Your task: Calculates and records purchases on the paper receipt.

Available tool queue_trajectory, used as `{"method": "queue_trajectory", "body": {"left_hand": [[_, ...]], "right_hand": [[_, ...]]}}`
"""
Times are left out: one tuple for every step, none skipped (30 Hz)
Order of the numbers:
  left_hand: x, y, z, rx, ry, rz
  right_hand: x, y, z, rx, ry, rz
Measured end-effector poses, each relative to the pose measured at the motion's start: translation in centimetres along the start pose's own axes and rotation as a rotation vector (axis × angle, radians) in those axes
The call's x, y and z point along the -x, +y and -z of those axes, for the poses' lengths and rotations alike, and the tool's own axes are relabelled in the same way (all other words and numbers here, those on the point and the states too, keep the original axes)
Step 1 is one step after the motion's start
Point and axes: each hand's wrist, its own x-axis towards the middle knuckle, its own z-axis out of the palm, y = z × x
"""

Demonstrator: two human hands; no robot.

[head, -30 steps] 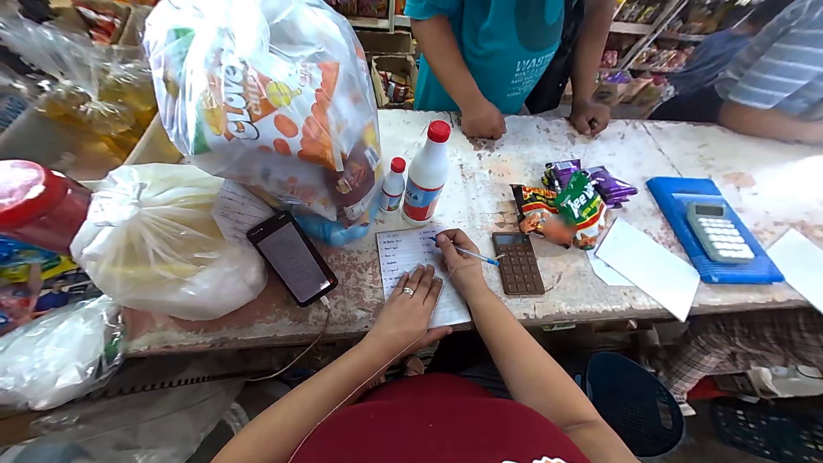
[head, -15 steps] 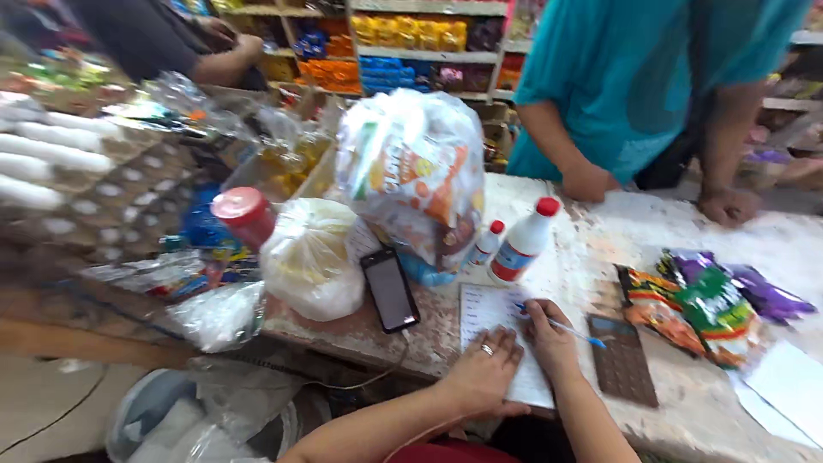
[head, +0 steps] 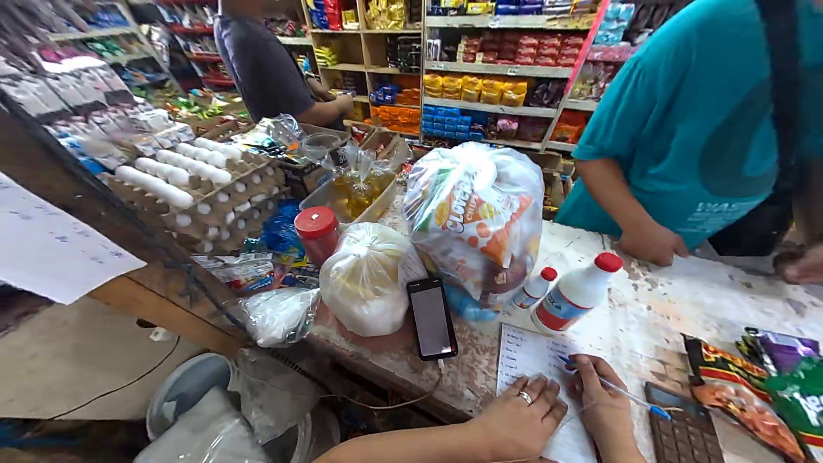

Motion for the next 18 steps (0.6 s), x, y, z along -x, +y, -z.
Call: {"method": "queue_trajectory", "body": {"left_hand": [[-0.02, 0.05, -0.02, 0.000, 0.001, 0.001], [-0.05, 0.10, 0.05, -0.004, -0.007, 0.003], [-0.07, 0.13, 0.11, -0.002, -0.007, 0.003], [-0.08, 0.13, 0.09, 0.002, -0.001, 0.001], [-0.08, 0.10, 0.02, 0.004, 0.010, -0.005], [-0.07, 0.06, -0.06, 0.002, 0.015, -0.010], [-0.05, 0.04, -0.09, 0.000, 0.012, -0.010], [-0.01, 0.05, -0.08, -0.004, 0.010, -0.008], [0.01, 0.05, -0.09, -0.009, 0.008, -0.008], [0.01, 0.03, -0.11, -0.014, 0.006, -0.008], [0.02, 0.02, -0.10, -0.016, 0.007, -0.009], [0.02, 0.03, -0.09, -0.016, 0.010, -0.011], [0.00, 0.05, -0.01, -0.015, 0.008, -0.011], [-0.03, 0.06, 0.05, -0.011, 0.005, -0.010], [-0.05, 0.07, 0.10, -0.007, -0.001, -0.007], [-0.05, 0.09, 0.17, -0.007, -0.005, -0.005], [-0.06, 0.09, 0.21, -0.014, -0.007, -0.004], [-0.07, 0.07, 0.21, -0.018, -0.012, -0.003]], "right_hand": [[0.01, 0.05, 0.03, -0.005, 0.002, 0.002], [0.03, 0.05, 0.05, -0.004, 0.002, 0.000], [0.04, 0.02, 0.06, 0.002, -0.002, -0.003], [0.05, -0.02, 0.08, 0.007, -0.004, -0.008], [0.03, -0.03, 0.10, 0.005, -0.005, -0.012], [0.03, -0.03, 0.11, -0.002, -0.002, -0.015], [0.03, -0.01, 0.10, -0.007, 0.002, -0.015], [0.04, 0.00, 0.07, -0.013, 0.004, -0.016], [0.04, -0.01, 0.05, -0.016, 0.005, -0.014], [0.03, -0.05, 0.03, -0.017, 0.002, -0.012], [0.04, -0.10, 0.01, -0.017, 0.003, -0.012], [0.04, -0.11, 0.00, -0.020, 0.004, -0.014], [0.02, -0.06, 0.02, -0.023, 0.003, -0.016], [0.01, -0.01, 0.02, -0.029, 0.001, -0.018], [0.00, 0.04, 0.03, -0.035, 0.001, -0.021], [0.01, 0.04, 0.02, -0.040, 0.003, -0.022], [0.01, 0.04, 0.01, -0.046, 0.004, -0.023], [-0.03, 0.11, 0.00, -0.051, 0.005, -0.023]]}}
